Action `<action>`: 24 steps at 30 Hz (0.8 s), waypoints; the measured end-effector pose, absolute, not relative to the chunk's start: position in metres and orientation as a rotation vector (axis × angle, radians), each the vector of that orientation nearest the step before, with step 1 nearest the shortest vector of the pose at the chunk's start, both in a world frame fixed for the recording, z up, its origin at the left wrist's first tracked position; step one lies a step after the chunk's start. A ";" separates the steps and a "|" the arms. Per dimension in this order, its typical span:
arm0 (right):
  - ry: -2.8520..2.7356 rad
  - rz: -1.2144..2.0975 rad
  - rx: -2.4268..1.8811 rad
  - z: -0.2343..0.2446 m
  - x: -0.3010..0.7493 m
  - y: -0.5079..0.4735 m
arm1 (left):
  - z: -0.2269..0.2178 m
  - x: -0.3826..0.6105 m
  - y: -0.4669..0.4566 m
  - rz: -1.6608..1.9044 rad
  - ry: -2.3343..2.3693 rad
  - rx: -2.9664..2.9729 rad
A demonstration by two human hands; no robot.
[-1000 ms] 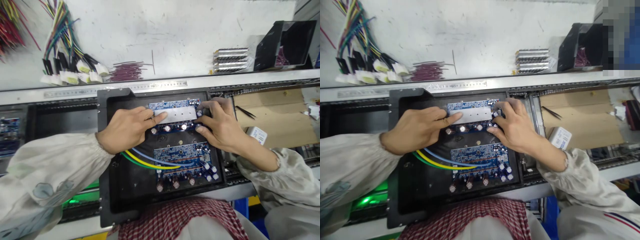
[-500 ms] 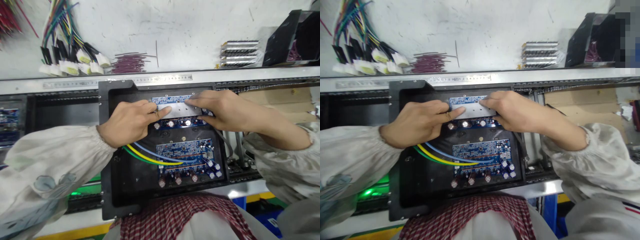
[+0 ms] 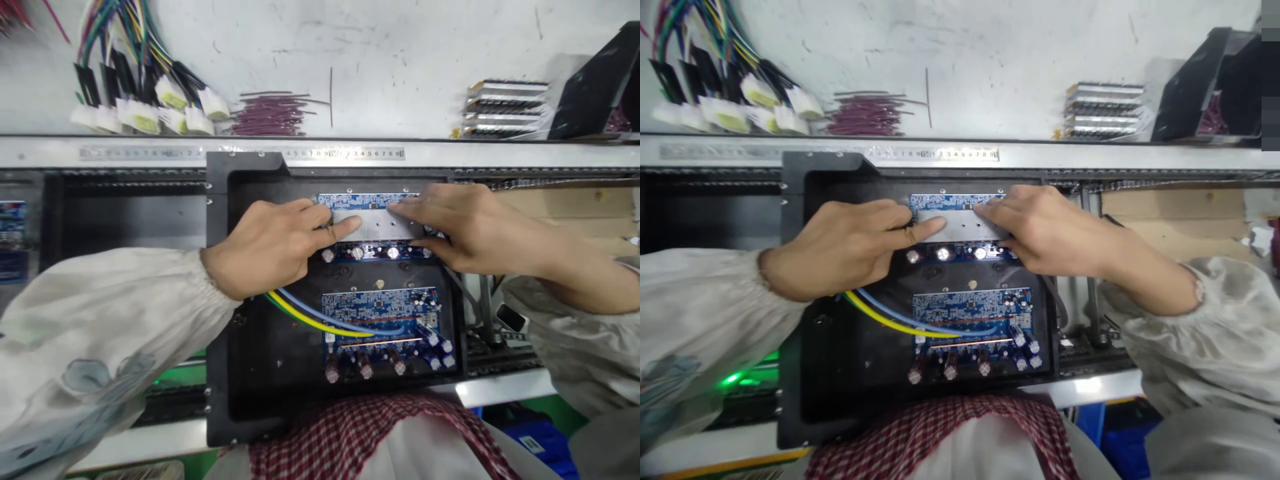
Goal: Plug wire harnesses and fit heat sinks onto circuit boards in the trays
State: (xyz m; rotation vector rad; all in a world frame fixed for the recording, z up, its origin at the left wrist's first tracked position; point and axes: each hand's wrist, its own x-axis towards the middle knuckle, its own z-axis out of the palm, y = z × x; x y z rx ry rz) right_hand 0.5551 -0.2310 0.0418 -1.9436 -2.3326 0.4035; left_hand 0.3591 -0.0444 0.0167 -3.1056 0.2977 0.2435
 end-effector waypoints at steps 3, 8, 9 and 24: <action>-2.365 0.296 -1.923 0.040 0.553 -0.232 | 0.019 0.360 -0.046 0.295 0.271 -3.110; -2.350 0.292 -1.995 0.039 0.552 -0.233 | 0.018 0.361 -0.047 0.359 0.236 -3.162; -2.346 0.298 -2.014 0.039 0.551 -0.233 | 0.018 0.362 -0.047 0.374 0.223 -3.179; -2.477 0.164 -2.115 0.038 0.542 -0.215 | 0.017 0.359 -0.044 0.290 0.270 -3.157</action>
